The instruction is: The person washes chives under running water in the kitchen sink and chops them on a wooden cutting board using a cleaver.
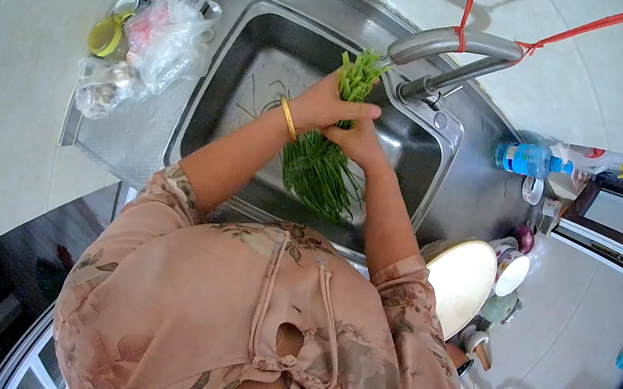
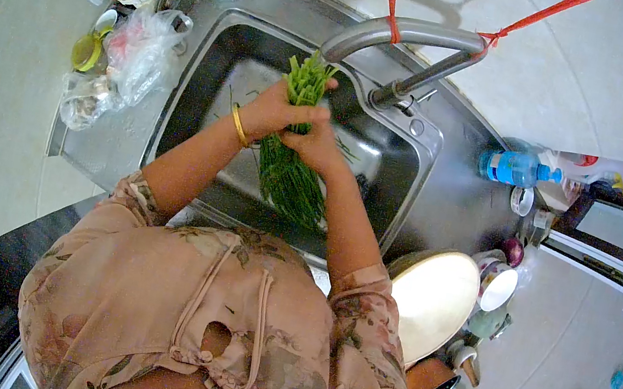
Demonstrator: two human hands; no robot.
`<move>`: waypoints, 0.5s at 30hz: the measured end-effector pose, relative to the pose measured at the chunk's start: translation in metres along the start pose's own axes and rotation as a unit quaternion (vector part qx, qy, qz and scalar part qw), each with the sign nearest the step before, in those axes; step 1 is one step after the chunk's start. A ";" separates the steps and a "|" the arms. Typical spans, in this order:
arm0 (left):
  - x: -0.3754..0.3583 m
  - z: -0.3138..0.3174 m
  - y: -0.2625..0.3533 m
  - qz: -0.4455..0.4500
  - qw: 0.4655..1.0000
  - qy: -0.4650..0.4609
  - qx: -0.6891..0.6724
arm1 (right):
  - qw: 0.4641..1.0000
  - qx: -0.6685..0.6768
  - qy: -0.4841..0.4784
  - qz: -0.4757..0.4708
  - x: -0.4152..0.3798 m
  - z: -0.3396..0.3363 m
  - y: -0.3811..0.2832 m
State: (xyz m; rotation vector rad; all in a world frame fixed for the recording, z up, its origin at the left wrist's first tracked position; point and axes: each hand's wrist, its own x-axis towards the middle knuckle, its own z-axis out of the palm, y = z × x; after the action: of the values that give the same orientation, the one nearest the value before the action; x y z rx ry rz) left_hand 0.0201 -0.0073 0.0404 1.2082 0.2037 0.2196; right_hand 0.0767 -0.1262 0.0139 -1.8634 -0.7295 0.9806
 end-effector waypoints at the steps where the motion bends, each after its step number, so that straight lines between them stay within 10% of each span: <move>1: 0.001 -0.007 0.000 -0.010 0.998 -0.026 0.048 | 1.000 0.017 -0.014 -0.019 0.002 -0.001 0.000; 9: 0.024 -0.034 0.025 -0.011 0.984 -0.176 -0.007 | 0.987 0.135 -0.078 -0.038 0.027 0.000 0.000; 15: 0.024 0.001 0.024 -0.014 0.993 0.035 0.109 | 0.980 0.181 0.044 -0.073 0.023 0.009 -0.009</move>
State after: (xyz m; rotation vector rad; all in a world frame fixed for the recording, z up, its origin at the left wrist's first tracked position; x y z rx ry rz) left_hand 0.0421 0.0069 0.0625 1.4152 0.3115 0.2204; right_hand 0.0795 -0.1006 0.0113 -1.5037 -0.5812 0.8655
